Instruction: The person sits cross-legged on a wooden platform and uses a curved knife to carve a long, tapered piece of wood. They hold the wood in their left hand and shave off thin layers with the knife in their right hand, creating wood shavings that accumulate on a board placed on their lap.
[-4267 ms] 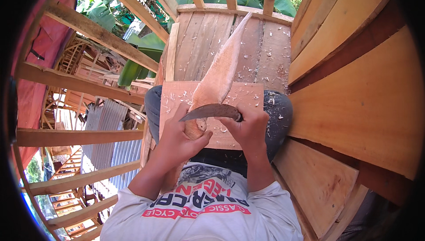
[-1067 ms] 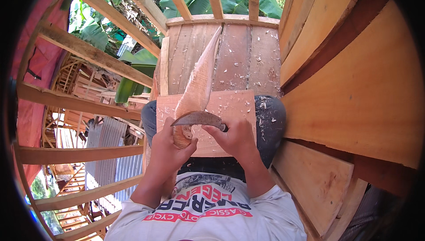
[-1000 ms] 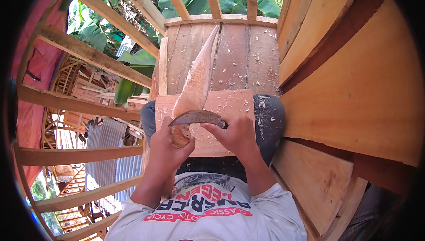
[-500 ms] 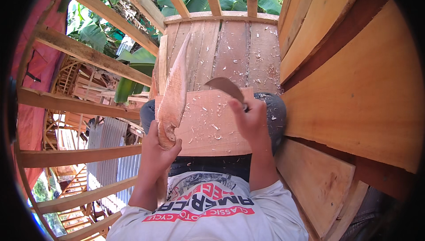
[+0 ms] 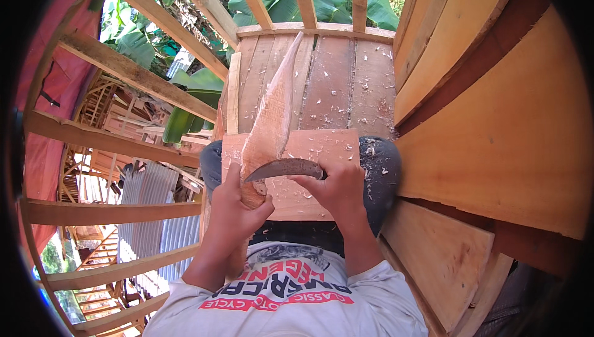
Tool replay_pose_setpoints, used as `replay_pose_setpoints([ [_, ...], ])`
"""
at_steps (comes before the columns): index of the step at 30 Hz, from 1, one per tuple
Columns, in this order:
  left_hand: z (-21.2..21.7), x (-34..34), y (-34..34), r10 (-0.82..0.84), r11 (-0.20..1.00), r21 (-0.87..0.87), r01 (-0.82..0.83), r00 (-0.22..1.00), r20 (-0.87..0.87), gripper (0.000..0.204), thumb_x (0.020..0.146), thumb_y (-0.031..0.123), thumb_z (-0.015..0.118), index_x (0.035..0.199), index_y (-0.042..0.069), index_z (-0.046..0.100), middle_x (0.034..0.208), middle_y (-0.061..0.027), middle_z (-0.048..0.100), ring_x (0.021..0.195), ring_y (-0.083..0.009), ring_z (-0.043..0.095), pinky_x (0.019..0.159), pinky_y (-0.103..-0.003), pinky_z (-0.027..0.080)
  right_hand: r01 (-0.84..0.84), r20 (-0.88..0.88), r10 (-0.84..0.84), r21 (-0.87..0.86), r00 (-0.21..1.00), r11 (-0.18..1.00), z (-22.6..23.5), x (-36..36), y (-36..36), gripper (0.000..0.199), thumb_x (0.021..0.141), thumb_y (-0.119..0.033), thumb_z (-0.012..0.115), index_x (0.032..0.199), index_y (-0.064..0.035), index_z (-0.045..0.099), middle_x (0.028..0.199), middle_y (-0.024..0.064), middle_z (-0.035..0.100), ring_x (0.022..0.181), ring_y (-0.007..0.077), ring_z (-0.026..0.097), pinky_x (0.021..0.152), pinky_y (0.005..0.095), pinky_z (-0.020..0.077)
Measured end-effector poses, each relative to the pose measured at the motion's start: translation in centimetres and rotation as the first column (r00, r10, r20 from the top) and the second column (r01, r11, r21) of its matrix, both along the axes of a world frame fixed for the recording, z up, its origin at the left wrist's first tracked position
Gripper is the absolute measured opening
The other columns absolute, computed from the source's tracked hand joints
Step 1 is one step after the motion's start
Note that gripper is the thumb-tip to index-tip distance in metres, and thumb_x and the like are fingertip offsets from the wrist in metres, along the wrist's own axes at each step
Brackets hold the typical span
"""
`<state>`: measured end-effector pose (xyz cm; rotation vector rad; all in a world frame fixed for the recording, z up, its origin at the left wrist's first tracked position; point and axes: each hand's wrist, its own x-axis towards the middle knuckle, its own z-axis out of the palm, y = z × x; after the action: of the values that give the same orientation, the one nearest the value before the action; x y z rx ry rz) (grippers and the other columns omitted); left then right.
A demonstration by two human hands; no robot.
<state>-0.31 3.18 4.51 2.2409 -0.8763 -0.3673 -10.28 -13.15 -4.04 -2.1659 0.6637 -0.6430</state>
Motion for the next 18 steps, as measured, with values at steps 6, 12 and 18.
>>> replay_pose_setpoints([
  [6, -0.2, 0.1, 0.6, 0.007, 1.000, 0.012, -0.007, 1.000, 0.013, 0.051, 0.067, 0.021, 0.074, 0.105, -0.002, 0.047, 0.079, -0.0234, 0.063, 0.078, -0.0413, 0.064, 0.065, -0.043, 0.051, 0.020, 0.014, -0.020, -0.050, 1.000, 0.999, 0.0, 0.4, 0.5, 0.052, 0.066, -0.057, 0.077, 0.063, -0.0056, 0.067, 0.049, 0.0120, 0.054, 0.048, 0.0301, 0.059, 0.046, 0.0371, 0.0440],
  [12, 0.0, 1.0, 0.3, -0.010, 1.000, 0.016, 0.011, 0.999, -0.034, 0.048, 0.068, 0.017, 0.074, 0.104, -0.004, 0.049, 0.082, -0.0228, 0.064, 0.080, -0.0347, 0.067, 0.068, -0.037, 0.051, -0.003, 0.006, 0.002, 0.111, 1.000, 0.994, 0.2, 0.8, 0.8, 0.053, 0.069, -0.058, 0.075, 0.064, -0.0053, 0.069, 0.047, 0.0114, 0.053, 0.046, 0.0289, 0.059, 0.045, 0.0378, 0.0437],
  [18, 0.7, 1.9, -0.9, -0.026, 0.999, -0.049, 0.022, 0.996, -0.081, 0.047, 0.068, 0.015, 0.075, 0.103, -0.006, 0.051, 0.082, -0.0187, 0.064, 0.077, -0.0258, 0.066, 0.070, -0.034, 0.051, -0.043, 0.033, 0.034, 0.324, 0.999, 0.945, 0.3, 0.8, 1.1, 0.048, 0.080, -0.040, 0.073, 0.067, 0.0041, 0.062, 0.047, 0.0108, 0.043, 0.049, 0.0072, 0.039, 0.044, 0.0322, 0.0338],
])
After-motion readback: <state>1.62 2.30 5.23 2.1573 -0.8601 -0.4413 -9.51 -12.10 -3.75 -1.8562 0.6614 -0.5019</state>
